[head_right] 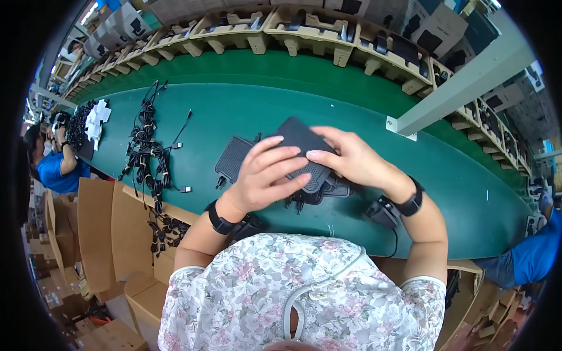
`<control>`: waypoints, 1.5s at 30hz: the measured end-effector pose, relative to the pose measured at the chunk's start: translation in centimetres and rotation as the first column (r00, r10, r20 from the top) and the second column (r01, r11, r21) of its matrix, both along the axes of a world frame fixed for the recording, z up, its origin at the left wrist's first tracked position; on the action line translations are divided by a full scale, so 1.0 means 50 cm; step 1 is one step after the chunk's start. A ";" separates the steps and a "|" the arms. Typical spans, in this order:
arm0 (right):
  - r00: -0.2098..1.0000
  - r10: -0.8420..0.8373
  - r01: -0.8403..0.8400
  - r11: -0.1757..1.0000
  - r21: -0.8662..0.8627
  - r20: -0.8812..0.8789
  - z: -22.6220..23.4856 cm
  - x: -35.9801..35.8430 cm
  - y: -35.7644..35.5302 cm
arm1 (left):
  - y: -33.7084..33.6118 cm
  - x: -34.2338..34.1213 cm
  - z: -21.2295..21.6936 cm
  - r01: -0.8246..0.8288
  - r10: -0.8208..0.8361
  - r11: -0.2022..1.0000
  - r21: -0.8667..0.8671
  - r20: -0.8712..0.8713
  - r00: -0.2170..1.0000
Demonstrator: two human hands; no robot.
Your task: The person connects cables to black pads and places the assemblies into cardboard trays, repeating this process several times. Throughout the task, they also move a box of components and organize stacks of the pads on the work surface.
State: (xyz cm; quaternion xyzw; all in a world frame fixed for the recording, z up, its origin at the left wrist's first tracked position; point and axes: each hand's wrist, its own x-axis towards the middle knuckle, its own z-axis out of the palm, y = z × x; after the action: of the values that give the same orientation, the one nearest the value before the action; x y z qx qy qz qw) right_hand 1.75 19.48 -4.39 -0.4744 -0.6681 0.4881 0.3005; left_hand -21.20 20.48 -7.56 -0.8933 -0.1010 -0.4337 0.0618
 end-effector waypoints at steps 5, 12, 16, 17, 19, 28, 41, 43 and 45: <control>0.996 -0.085 0.085 0.996 0.035 -0.016 0.001 0.018 0.116 | 0.003 -0.042 -0.010 -0.330 0.333 0.933 -0.145 -0.001 0.943; 0.821 -0.340 0.493 0.826 0.272 -0.458 0.044 0.092 0.410 | -0.030 -0.244 -0.048 -0.742 0.809 0.570 -0.353 0.086 0.581; 0.848 -0.474 0.525 0.809 0.264 -0.236 -0.002 0.153 0.567 | -0.065 -0.314 -0.045 -0.850 0.913 0.405 -0.337 0.103 0.394; 0.821 -0.567 0.555 0.767 0.321 -0.064 -0.008 0.176 0.590 | -0.073 -0.331 -0.039 -0.873 0.928 0.372 -0.317 0.110 0.356; 0.801 -0.587 0.521 0.780 0.347 0.116 -0.016 0.192 0.608 | -0.094 -0.366 -0.025 -0.911 0.961 0.277 -0.306 0.101 0.259; 0.493 -0.815 0.235 0.462 0.855 0.305 -0.043 0.264 0.524 | 0.086 -0.470 0.017 -0.915 0.967 0.221 -0.339 -0.047 0.251; 0.500 -0.855 0.366 0.352 0.861 0.137 -0.063 0.235 0.460 | 0.469 -0.546 -0.043 -0.871 0.898 -0.364 -0.329 -0.372 -0.235; 0.466 -0.872 0.357 0.337 0.871 0.146 -0.074 0.228 0.448 | 0.459 -0.536 -0.039 -0.836 0.884 -0.333 -0.435 -0.454 -0.116; 0.453 -0.882 0.356 0.313 0.880 0.131 -0.078 0.228 0.453 | 0.446 -0.511 -0.026 -0.785 0.860 -0.318 -0.532 -0.511 -0.003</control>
State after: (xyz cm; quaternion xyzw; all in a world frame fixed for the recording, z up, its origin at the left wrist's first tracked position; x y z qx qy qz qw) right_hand 13.16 42.12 -8.29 -0.6621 -0.5982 -0.1881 0.4102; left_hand -46.77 42.75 -8.87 -0.4529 -0.8662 -0.2103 -0.0197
